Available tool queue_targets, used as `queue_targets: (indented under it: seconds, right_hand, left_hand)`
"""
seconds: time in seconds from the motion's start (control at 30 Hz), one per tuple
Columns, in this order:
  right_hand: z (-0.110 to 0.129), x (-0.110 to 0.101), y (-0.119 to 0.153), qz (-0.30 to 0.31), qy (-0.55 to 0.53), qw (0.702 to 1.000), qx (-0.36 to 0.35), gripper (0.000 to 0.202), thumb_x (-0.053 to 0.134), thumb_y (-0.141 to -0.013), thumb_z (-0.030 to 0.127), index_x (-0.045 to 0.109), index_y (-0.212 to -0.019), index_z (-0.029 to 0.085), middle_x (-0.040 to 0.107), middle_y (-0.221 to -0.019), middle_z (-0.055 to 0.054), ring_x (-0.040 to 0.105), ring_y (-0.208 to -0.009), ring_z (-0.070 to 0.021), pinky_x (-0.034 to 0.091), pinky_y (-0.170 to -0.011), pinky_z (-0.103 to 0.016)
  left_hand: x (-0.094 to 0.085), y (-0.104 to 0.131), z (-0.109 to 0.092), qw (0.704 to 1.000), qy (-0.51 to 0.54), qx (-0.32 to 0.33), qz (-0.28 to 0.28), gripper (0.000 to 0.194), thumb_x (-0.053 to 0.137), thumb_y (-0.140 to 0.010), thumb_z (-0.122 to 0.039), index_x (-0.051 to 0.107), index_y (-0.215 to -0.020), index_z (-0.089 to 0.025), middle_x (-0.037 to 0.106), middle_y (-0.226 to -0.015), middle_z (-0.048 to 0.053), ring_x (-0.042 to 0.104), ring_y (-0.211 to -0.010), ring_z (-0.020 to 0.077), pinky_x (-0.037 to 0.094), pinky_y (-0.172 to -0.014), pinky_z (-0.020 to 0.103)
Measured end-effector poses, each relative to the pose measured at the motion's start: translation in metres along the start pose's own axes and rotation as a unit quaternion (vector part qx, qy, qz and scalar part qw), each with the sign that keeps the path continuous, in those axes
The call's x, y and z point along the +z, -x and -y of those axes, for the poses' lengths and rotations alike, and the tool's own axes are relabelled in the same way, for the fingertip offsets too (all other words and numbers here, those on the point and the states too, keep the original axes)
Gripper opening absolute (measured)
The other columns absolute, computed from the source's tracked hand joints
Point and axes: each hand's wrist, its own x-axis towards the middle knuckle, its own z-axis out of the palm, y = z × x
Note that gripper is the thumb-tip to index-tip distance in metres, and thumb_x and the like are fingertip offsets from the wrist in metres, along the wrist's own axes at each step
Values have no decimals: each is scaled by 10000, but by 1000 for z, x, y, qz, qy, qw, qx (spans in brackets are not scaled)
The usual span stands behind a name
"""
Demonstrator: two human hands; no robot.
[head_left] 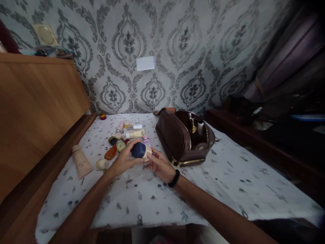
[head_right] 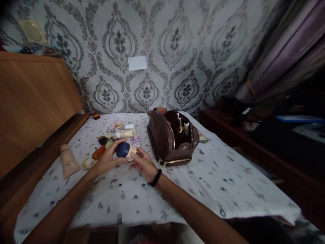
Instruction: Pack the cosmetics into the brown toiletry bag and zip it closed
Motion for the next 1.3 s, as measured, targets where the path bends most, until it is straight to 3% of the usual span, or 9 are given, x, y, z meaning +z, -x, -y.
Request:
queue_targets:
  seconds: [0.17,0.33,0.47,0.67,1.0,1.3]
  right_hand:
    - [-1,8,5,-44,137,984,-108,556,848,-633,355,576,-1107,249,595,-1036,-28,585,-804,-149,500,-549,-229]
    - [7,14,10,-55,214,962,-159,467,832,-663,342,586,-1046,238,552,-1098,-35,564,-862,-146,490,-598,-223]
    - [8,15,14,-33,196,973,-118,522,795,-700,419,573,-1137,240,565,-1013,-34,566,-798,-147,491,-545,-231]
    - [5,9,20,-10,142,986,-88,492,776,-706,472,607,-1091,218,601,-947,-29,568,-731,-137,478,-513,-228]
    - [6,-15,13,-23,96,990,-98,609,851,-625,304,566,-1161,258,592,-1134,-43,607,-908,-171,522,-633,-253]
    - [11,-23,16,14,-2,1000,-14,565,843,-642,420,582,-1097,210,630,-1025,-43,649,-762,-147,505,-590,-235]
  left_hand:
    - [-7,8,1,999,-41,24,1,544,654,-843,-444,510,-1323,-231,560,-1343,106,555,-1180,289,431,-1027,401]
    - [-5,10,-6,999,-43,11,-29,564,716,-787,-423,512,-1270,-215,595,-1265,108,580,-1120,278,470,-950,377]
    - [-1,11,-8,996,-65,37,-46,527,763,-742,-378,537,-1191,-220,624,-1157,82,607,-1031,252,486,-890,357]
    - [8,12,-5,986,-113,110,-48,480,766,-736,-307,563,-1165,-237,621,-1158,83,582,-1100,269,459,-965,391]
    - [15,5,5,998,51,-29,-24,613,772,-734,-388,511,-1262,-216,598,-1215,109,604,-1050,252,530,-846,351]
    - [19,5,-6,999,47,-24,-11,582,779,-751,-329,531,-1267,-223,524,-1348,124,551,-1185,276,484,-979,390]
